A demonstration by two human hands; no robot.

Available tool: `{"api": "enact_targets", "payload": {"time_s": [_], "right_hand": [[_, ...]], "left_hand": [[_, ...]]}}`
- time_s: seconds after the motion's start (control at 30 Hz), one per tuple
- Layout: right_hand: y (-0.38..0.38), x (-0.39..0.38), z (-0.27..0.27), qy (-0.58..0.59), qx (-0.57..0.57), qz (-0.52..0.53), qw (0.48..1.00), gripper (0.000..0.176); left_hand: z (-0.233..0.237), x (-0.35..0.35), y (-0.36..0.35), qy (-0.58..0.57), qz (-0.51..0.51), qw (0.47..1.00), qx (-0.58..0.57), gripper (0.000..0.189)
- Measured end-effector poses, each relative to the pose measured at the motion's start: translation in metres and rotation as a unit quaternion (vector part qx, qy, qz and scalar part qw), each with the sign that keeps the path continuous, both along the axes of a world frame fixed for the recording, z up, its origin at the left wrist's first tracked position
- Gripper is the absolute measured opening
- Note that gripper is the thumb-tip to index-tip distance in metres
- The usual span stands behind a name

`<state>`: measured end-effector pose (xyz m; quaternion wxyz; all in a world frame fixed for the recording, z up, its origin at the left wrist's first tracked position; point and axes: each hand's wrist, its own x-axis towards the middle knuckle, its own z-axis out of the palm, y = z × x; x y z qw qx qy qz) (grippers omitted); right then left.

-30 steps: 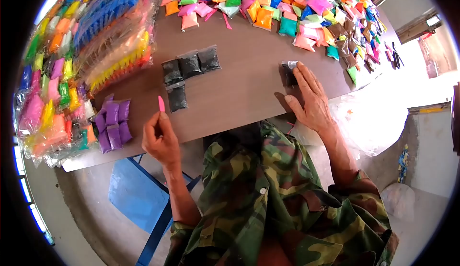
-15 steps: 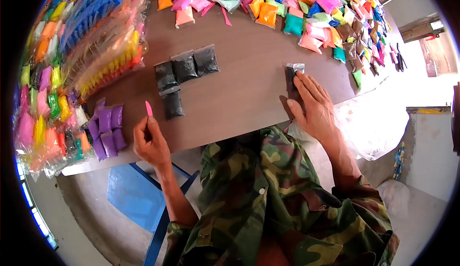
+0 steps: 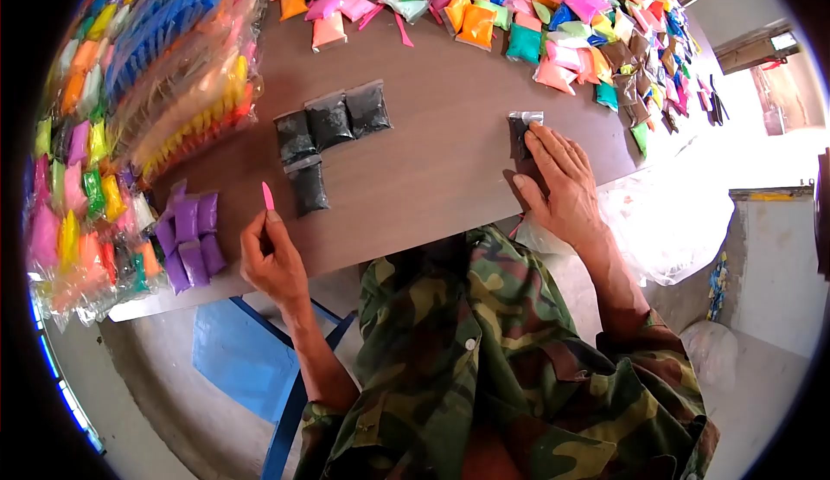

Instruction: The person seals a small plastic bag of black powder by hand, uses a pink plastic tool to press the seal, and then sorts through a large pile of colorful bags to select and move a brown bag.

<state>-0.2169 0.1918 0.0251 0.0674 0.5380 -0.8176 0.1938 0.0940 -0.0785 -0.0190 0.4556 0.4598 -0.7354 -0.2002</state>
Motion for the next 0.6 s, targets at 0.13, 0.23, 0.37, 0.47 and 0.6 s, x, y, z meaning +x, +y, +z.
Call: {"api": "enact_targets", "payload": {"time_s": [0.13,0.23,0.37,0.47,0.6], "right_hand": [[0.004,0.002,-0.001,0.005,0.005,0.0,1.0,0.064],[-0.002,0.003,0.005,0.013,0.016,-0.001,1.0,0.066],[-0.004,-0.004,-0.008,-0.001,0.024,-0.006,1.0,0.066],[-0.006,-0.011,-0.01,-0.021,0.017,0.0,1.0,0.065],[-0.004,-0.003,-0.006,-0.02,0.018,0.005,1.0,0.062]], "left_hand": [[0.002,0.001,0.001,-0.015,0.0,1.0,0.001,0.014],[0.003,-0.001,0.001,-0.017,-0.003,1.0,0.001,0.014],[0.002,-0.001,0.001,-0.025,-0.002,1.0,-0.008,0.011],[0.003,-0.001,0.001,-0.036,0.002,0.999,-0.007,0.01],[0.003,-0.002,0.0,-0.039,0.011,0.999,-0.003,0.009]]}}
